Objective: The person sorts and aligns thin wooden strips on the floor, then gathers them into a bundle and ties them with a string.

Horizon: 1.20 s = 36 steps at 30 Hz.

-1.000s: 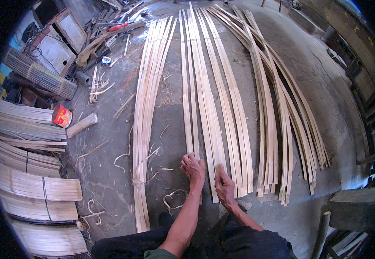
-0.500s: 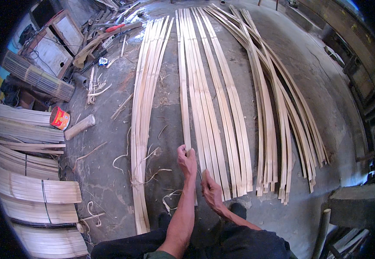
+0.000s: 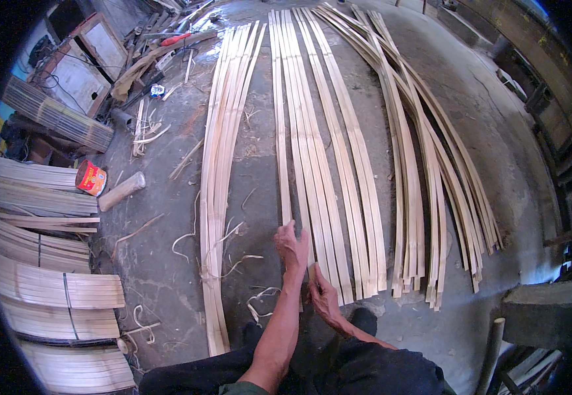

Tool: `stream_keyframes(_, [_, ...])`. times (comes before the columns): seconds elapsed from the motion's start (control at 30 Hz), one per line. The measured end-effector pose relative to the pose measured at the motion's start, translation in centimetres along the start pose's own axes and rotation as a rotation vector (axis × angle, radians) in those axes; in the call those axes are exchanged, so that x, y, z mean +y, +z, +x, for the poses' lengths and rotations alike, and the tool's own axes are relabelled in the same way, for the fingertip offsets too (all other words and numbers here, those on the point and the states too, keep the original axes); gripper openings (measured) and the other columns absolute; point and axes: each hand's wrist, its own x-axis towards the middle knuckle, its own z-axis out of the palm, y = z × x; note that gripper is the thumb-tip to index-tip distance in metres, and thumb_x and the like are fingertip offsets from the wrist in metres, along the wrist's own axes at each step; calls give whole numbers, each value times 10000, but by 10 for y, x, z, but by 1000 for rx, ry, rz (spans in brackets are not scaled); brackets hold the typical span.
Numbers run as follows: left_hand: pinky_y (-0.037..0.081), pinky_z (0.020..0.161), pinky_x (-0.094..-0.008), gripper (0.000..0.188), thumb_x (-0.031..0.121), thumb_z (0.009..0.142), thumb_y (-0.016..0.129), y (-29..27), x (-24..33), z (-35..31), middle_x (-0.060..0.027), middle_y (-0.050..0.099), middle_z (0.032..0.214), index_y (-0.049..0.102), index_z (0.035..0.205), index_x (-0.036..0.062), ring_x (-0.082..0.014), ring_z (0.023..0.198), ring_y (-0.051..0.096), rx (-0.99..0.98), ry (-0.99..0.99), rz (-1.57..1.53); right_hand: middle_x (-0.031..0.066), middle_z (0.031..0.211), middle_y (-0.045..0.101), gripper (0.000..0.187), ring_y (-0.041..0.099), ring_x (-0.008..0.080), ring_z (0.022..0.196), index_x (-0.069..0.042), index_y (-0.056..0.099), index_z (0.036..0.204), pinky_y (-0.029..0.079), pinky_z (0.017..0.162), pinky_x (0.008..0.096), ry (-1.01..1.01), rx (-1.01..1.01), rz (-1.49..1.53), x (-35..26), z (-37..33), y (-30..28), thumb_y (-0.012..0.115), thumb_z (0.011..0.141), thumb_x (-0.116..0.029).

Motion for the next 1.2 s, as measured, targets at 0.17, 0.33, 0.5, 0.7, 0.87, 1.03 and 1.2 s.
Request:
stream_keyframes(0.17, [450,924,-484,574,222,850,647,19,5,-18,-284,575,1155,478,1322,-58,-427,1065,569,-145,-45,-165,18,890,611,582,530,91,695,-143,278,1528,484,642,251,-228,27,-35,13,3,1,466,991,-20])
stream_keyframes(0.33, [447,944,-466,573,144,859,625,25,2,-18,-305,569,1165,441,1352,-82,-433,1086,563,-116,-50,-246,110,942,659,622,594,209,721,-144,293,1522,481,674,309,-338,31,-161,7,7,0,522,953,-41])
stream_keyframes(0.5, [442,949,-462,545,116,860,623,18,3,-17,-302,571,1155,458,1338,-86,-431,1090,560,-153,-80,-248,223,907,602,717,608,382,782,-136,304,1511,465,681,380,-155,-74,-411,-19,5,-13,639,877,-127])
stream_keyframes(0.7, [441,924,-448,566,145,864,648,23,5,-22,-259,545,1114,457,1355,-63,-403,1049,551,-78,14,-145,188,798,544,757,582,388,745,-145,297,1502,463,655,483,-334,-33,-614,4,15,-23,670,844,-158])
stream_keyframes(0.87, [445,875,-439,577,168,869,658,21,10,-22,-205,491,1062,459,1366,-46,-360,982,541,-160,-81,-169,189,813,563,749,592,406,698,-146,301,1486,478,611,502,-308,-41,-765,3,16,-26,680,846,-228])
stream_keyframes(1.03, [452,862,-437,585,175,864,666,21,13,-19,-206,502,1041,461,1371,-35,-351,984,546,-213,-125,-157,189,821,597,725,612,411,651,-160,277,1490,486,563,519,-233,-53,-950,-4,18,-28,630,882,-336])
stream_keyframes(1.2, [455,859,-434,515,188,858,670,17,17,-17,-201,511,1046,517,1303,-21,-357,992,544,-199,-74,-132,179,818,636,734,638,387,668,-165,252,1502,495,557,499,-199,-59,-1004,-12,16,-30,607,894,-375])
